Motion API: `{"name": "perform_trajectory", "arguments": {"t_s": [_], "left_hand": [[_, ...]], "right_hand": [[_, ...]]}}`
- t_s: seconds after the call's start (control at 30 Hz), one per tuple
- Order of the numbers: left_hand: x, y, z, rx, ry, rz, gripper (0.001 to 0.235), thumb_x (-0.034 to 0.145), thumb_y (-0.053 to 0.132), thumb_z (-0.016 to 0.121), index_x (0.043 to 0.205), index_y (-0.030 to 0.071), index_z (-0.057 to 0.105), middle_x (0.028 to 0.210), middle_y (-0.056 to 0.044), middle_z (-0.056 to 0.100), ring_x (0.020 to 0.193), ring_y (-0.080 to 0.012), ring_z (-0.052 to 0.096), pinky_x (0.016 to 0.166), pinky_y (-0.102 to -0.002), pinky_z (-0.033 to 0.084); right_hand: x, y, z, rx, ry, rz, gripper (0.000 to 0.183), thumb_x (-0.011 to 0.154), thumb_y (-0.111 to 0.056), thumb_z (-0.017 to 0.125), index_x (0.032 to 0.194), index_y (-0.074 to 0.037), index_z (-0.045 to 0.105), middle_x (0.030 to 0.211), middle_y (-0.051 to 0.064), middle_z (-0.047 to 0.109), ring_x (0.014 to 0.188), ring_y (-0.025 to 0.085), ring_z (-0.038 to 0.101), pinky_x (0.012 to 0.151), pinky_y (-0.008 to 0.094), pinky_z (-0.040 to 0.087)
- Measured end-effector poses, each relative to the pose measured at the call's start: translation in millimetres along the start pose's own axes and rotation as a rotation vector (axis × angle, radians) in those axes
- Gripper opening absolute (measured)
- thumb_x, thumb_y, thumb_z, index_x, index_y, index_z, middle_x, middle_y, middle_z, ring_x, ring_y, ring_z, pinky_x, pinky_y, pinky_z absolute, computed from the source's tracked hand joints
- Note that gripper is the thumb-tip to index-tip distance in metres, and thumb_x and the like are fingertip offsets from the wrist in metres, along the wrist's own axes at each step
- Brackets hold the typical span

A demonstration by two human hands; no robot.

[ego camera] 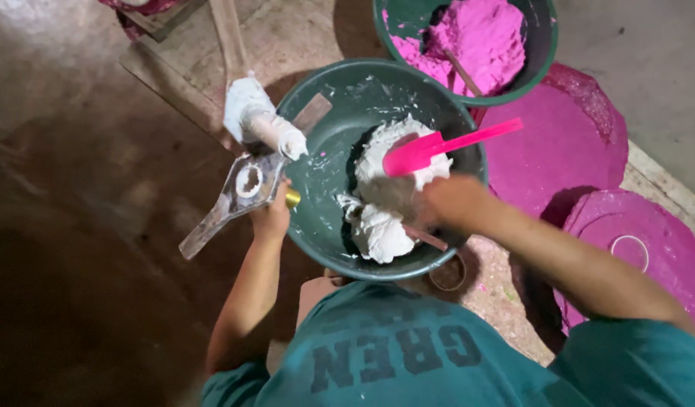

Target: The person assembles pink and white circular dough pieces onto a pink glittery mat, places the mat into a woven steamer basket, and then uses a manual press to cut white dough circles from a pink sheet. The steamer basket is placed into a large pot.

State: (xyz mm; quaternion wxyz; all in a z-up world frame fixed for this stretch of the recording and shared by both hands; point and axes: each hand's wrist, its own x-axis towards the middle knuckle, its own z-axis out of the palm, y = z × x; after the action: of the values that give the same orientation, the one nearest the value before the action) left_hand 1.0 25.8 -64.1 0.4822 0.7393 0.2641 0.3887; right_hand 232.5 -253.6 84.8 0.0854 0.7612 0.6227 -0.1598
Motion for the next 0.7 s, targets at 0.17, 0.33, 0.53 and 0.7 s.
{"name": "perform_trajectory", "arguments": {"t_s": [0.17, 0.33, 0.53, 0.7], "left_hand": [[-0.8, -6.4, -6.6, 0.316, -0.005, 0.338, 0.010, 0.096, 0.002, 0.061, 0.101, 0.002, 0.070, 0.103, -0.012, 0.071, 0.100, -0.0295, 0.067, 0.090, -0.043, 0.051], [-2.8, 1.4, -7.9, 0.472, -0.009, 0.504, 0.016, 0.093, 0.000, 0.059, 0.104, 0.002, 0.071, 0.107, -0.014, 0.071, 0.103, -0.0320, 0.067, 0.093, -0.044, 0.052], [-0.5, 13.4, -7.2, 0.101, -0.010, 0.185, 0.009, 0.096, 0.001, 0.059, 0.099, 0.001, 0.068, 0.102, -0.012, 0.070, 0.097, -0.0285, 0.067, 0.089, -0.042, 0.052], [1.8, 11.4, -4.8, 0.003, 0.012, 0.091, 0.010, 0.096, 0.003, 0.059, 0.099, 0.001, 0.068, 0.100, -0.010, 0.070, 0.096, -0.0269, 0.067, 0.088, -0.039, 0.052]], "right_hand": [[-0.5, -47.8, -19.3, -0.071, -0.261, 0.066, 0.027, 0.099, -0.023, 0.050, 0.118, -0.014, 0.066, 0.096, 0.013, 0.075, 0.089, 0.034, 0.074, 0.074, 0.049, 0.058], [-33.4, -15.8, -149.6, -0.090, -0.060, 0.257, 0.036, 0.089, -0.019, 0.054, 0.119, -0.027, 0.072, 0.095, 0.014, 0.074, 0.089, 0.035, 0.072, 0.069, 0.052, 0.057], [8.8, -11.8, -159.8, -0.324, -0.294, 0.282, 0.023, 0.091, -0.022, 0.059, 0.101, -0.014, 0.078, 0.097, 0.014, 0.077, 0.090, 0.034, 0.076, 0.074, 0.048, 0.060], [33.4, -48.4, -92.9, -0.500, 0.184, -0.023, 0.066, 0.082, -0.029, 0.064, 0.145, -0.012, 0.058, 0.132, 0.015, 0.061, 0.132, 0.027, 0.051, 0.101, 0.064, 0.036]]}}
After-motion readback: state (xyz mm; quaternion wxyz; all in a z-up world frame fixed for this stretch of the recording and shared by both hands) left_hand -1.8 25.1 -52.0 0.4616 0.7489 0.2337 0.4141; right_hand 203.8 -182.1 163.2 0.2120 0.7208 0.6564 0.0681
